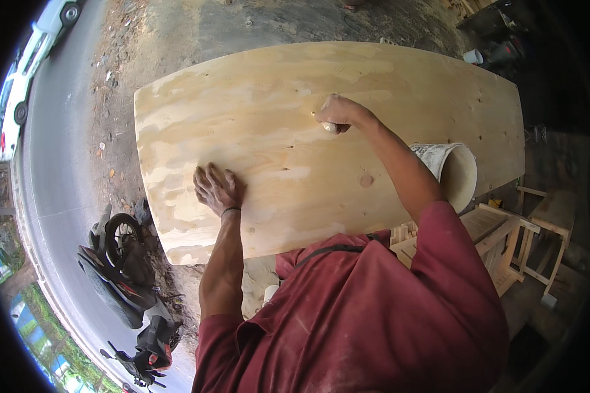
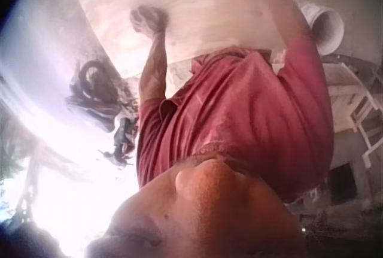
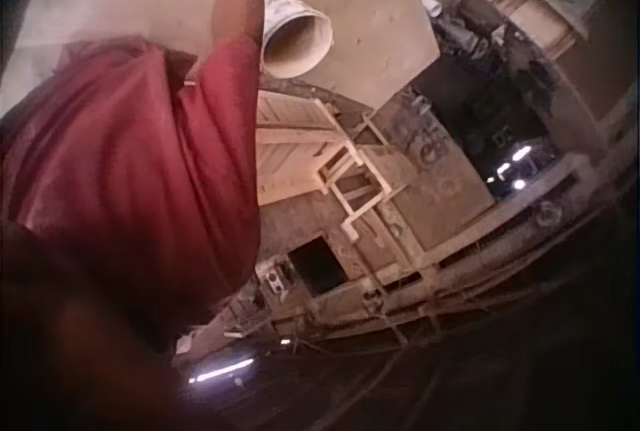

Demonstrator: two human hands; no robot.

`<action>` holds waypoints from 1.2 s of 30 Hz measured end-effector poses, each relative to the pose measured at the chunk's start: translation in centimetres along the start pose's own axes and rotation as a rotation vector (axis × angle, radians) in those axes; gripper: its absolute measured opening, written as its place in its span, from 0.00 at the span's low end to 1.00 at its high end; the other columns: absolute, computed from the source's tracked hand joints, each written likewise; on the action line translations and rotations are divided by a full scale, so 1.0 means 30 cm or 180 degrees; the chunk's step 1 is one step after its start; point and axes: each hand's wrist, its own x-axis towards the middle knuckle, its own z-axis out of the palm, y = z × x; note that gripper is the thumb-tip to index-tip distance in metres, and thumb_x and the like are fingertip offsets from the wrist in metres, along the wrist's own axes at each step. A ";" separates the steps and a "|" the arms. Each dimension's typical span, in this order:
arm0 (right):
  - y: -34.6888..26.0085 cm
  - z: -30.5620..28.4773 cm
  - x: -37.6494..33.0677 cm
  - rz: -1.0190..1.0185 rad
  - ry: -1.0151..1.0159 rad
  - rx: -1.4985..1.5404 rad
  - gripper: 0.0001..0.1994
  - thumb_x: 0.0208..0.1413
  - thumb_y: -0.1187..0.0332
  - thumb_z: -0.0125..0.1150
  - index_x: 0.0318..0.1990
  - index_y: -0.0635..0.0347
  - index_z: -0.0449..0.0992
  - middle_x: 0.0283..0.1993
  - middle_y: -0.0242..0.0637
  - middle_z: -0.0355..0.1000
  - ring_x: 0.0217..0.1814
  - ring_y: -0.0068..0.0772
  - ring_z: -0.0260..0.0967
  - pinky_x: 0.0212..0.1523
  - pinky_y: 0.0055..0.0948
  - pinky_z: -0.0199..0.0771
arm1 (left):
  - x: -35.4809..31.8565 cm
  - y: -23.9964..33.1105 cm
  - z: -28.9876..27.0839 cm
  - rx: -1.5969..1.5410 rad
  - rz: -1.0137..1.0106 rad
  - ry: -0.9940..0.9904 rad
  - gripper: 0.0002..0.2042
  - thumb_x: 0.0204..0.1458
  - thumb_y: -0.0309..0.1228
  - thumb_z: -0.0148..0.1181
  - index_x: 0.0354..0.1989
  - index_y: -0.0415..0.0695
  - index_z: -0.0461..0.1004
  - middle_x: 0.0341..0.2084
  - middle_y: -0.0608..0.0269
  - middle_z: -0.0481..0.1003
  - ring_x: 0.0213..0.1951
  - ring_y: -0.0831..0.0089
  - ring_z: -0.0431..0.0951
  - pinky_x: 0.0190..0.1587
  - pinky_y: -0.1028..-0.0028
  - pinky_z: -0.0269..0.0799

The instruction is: The person applies wood filler to a large wooden board by hand using a small putty knife, repeatedly dipping the tool into a bucket of filler and smoothing it over the surface and into holes.

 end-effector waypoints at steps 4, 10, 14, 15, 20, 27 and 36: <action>-0.083 -0.071 0.052 -0.0071 0.0455 -0.0123 0.17 0.47 0.62 0.58 0.15 0.66 0.71 0.12 0.39 0.67 0.10 0.28 0.63 0.11 0.29 0.63 | 0.003 -0.015 -0.001 -0.0036 0.0024 -0.0029 0.28 0.52 0.48 0.52 0.62 0.56 0.62 0.67 0.55 0.53 0.69 0.57 0.48 0.66 0.52 0.44; -0.144 0.031 0.025 -0.0099 -0.0434 -0.0933 0.12 0.41 0.67 0.56 0.14 0.65 0.74 0.12 0.42 0.69 0.13 0.32 0.68 0.15 0.33 0.66 | -0.001 -0.021 0.002 -0.0066 0.0009 -0.0031 0.28 0.52 0.48 0.53 0.62 0.56 0.62 0.67 0.56 0.53 0.69 0.57 0.47 0.66 0.52 0.43; -0.110 -0.154 0.147 -0.0832 -0.0607 -0.0842 0.10 0.42 0.67 0.57 0.18 0.67 0.76 0.18 0.47 0.72 0.15 0.40 0.68 0.16 0.37 0.65 | 0.006 -0.012 0.001 -0.0081 0.0092 0.0005 0.28 0.52 0.48 0.53 0.62 0.56 0.61 0.67 0.56 0.52 0.69 0.57 0.47 0.66 0.52 0.43; -0.100 -0.171 0.187 -0.0952 -0.0667 -0.1289 0.09 0.43 0.68 0.57 0.22 0.66 0.77 0.22 0.47 0.74 0.18 0.41 0.69 0.18 0.38 0.67 | -0.003 -0.017 -0.003 -0.0053 0.0075 -0.0035 0.28 0.52 0.49 0.53 0.62 0.56 0.61 0.67 0.55 0.52 0.69 0.57 0.47 0.66 0.52 0.43; -0.160 -0.167 0.184 -0.0672 0.0111 -0.3015 0.11 0.45 0.69 0.58 0.37 0.62 0.80 0.35 0.49 0.78 0.35 0.45 0.77 0.32 0.40 0.77 | 0.010 -0.016 0.013 0.0008 0.0038 -0.0048 0.28 0.53 0.49 0.52 0.62 0.56 0.61 0.67 0.55 0.53 0.69 0.56 0.48 0.66 0.52 0.44; 0.014 -0.144 -0.087 -0.0145 0.0034 -0.3080 0.13 0.49 0.62 0.58 0.39 0.58 0.80 0.37 0.51 0.77 0.42 0.53 0.76 0.43 0.47 0.76 | 0.002 -0.022 0.001 0.0025 0.0057 -0.0024 0.27 0.53 0.50 0.52 0.62 0.56 0.61 0.67 0.56 0.53 0.69 0.57 0.48 0.66 0.52 0.45; 0.277 0.220 -0.250 -0.0079 0.1216 -0.1315 0.17 0.51 0.61 0.56 0.47 0.55 0.80 0.38 0.57 0.75 0.42 0.55 0.75 0.45 0.45 0.74 | -0.001 -0.022 0.008 0.0136 0.0072 -0.0009 0.28 0.54 0.50 0.52 0.62 0.55 0.62 0.66 0.56 0.55 0.68 0.57 0.50 0.66 0.53 0.46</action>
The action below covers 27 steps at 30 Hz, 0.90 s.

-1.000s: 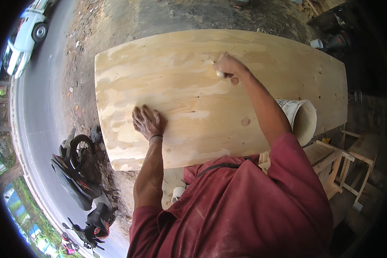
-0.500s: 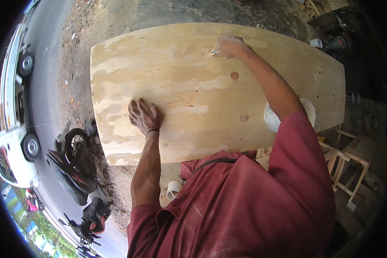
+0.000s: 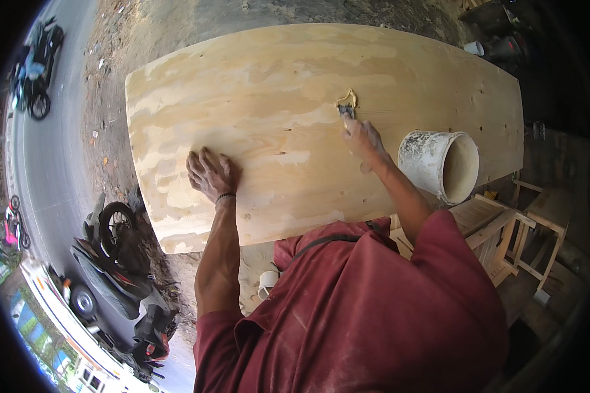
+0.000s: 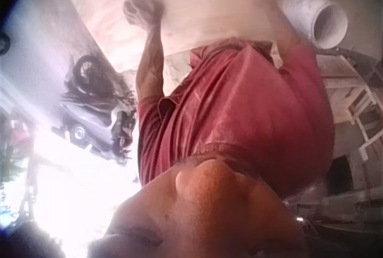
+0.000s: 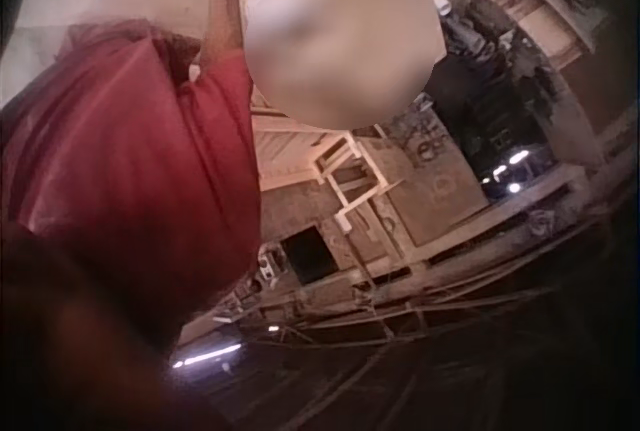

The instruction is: The person applies wood filler to a large wooden board by hand using a small putty knife, repeatedly dipping the tool into a bucket of filler and smoothing it over the surface and into holes.

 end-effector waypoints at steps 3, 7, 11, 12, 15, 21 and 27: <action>0.046 -0.026 0.007 -0.0193 -0.0234 -0.0030 0.15 0.51 0.60 0.57 0.42 0.58 0.81 0.36 0.58 0.75 0.40 0.56 0.75 0.44 0.45 0.75 | 0.004 0.002 -0.002 -0.0060 0.0034 0.0088 0.27 0.54 0.50 0.52 0.62 0.55 0.62 0.66 0.55 0.55 0.68 0.57 0.50 0.66 0.53 0.46; 0.011 -0.246 0.152 0.0527 -0.0485 0.0854 0.14 0.48 0.60 0.59 0.30 0.65 0.79 0.26 0.54 0.75 0.29 0.48 0.77 0.36 0.40 0.78 | 0.006 -0.008 0.005 -0.0067 0.0015 0.0089 0.28 0.54 0.51 0.52 0.62 0.55 0.62 0.66 0.55 0.55 0.68 0.57 0.50 0.66 0.53 0.46; 0.067 -0.052 0.149 -0.0202 0.0096 0.0263 0.14 0.48 0.61 0.60 0.23 0.65 0.75 0.16 0.42 0.69 0.16 0.31 0.71 0.20 0.31 0.73 | 0.021 0.002 0.019 -0.0139 0.0049 0.0090 0.28 0.54 0.51 0.51 0.62 0.56 0.62 0.66 0.55 0.55 0.68 0.57 0.50 0.66 0.53 0.46; 0.023 -0.127 0.133 0.0022 -0.0648 0.0354 0.13 0.48 0.62 0.59 0.22 0.64 0.75 0.15 0.40 0.68 0.15 0.27 0.69 0.17 0.29 0.71 | 0.003 -0.011 0.018 -0.0114 0.0011 0.0064 0.28 0.54 0.51 0.51 0.62 0.56 0.62 0.66 0.55 0.55 0.68 0.57 0.50 0.66 0.53 0.45; 0.114 -0.245 0.217 0.0039 -0.1175 0.0690 0.12 0.48 0.64 0.59 0.20 0.62 0.74 0.14 0.37 0.67 0.13 0.25 0.67 0.12 0.28 0.67 | 0.002 0.001 -0.012 -0.0141 -0.0008 0.0023 0.28 0.53 0.50 0.52 0.62 0.56 0.62 0.66 0.56 0.54 0.68 0.58 0.50 0.66 0.53 0.45; -0.002 -0.162 0.193 0.0378 -0.0744 0.1045 0.14 0.46 0.62 0.60 0.20 0.66 0.75 0.16 0.42 0.70 0.15 0.29 0.69 0.15 0.29 0.68 | 0.004 0.002 0.000 -0.0107 0.0003 0.0066 0.27 0.53 0.49 0.52 0.62 0.57 0.61 0.66 0.57 0.55 0.69 0.58 0.49 0.66 0.53 0.45; 0.027 -0.299 0.244 -0.0038 -0.1007 0.0450 0.14 0.45 0.61 0.60 0.26 0.66 0.78 0.25 0.49 0.76 0.24 0.38 0.76 0.23 0.33 0.75 | 0.008 0.018 -0.013 -0.0100 -0.0028 0.0011 0.27 0.52 0.49 0.52 0.62 0.57 0.61 0.66 0.57 0.55 0.69 0.58 0.49 0.66 0.53 0.45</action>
